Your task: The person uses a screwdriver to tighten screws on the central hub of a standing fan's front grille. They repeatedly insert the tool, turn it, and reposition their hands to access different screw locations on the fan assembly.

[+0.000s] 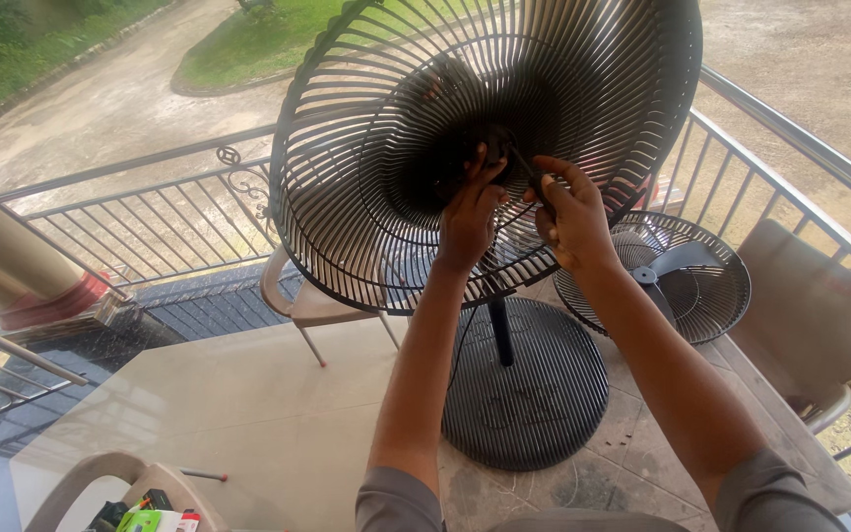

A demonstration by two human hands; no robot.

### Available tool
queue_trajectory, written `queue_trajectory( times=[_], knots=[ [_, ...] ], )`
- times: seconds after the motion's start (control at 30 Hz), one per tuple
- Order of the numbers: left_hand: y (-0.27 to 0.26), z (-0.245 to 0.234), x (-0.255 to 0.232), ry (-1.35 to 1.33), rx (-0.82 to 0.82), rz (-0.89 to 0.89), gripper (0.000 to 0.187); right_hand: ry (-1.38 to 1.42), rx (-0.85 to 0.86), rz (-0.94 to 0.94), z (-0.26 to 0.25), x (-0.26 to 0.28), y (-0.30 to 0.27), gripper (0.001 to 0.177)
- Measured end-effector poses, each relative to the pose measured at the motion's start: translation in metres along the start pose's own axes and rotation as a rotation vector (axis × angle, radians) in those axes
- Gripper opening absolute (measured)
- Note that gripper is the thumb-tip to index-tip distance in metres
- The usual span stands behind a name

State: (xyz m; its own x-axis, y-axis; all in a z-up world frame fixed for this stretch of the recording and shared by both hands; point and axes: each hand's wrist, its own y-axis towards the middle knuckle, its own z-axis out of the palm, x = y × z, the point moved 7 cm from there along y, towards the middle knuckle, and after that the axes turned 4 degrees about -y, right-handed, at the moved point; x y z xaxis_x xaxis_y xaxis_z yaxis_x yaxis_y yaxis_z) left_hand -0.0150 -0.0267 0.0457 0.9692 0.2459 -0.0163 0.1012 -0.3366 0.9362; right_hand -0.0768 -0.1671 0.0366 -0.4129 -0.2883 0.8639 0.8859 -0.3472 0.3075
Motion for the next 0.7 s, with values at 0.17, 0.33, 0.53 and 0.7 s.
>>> queue_trajectory(
  times=[0.17,0.33,0.53,0.7],
  knots=[
    [0.003,-0.004,-0.004,0.004,-0.018,0.002,0.011,0.396,0.043,0.113,0.0,-0.022,0.0,0.038],
    [0.005,-0.005,-0.002,0.008,-0.001,0.005,0.009,0.678,0.076,0.206,0.008,-0.042,0.004,0.034],
    [0.003,-0.002,-0.001,0.007,-0.005,-0.001,0.007,0.994,0.164,0.184,0.013,-0.067,0.007,0.033],
    [0.005,0.0,-0.001,0.028,-0.016,0.015,0.009,1.146,0.23,0.178,0.019,-0.07,0.007,0.03]
  ],
)
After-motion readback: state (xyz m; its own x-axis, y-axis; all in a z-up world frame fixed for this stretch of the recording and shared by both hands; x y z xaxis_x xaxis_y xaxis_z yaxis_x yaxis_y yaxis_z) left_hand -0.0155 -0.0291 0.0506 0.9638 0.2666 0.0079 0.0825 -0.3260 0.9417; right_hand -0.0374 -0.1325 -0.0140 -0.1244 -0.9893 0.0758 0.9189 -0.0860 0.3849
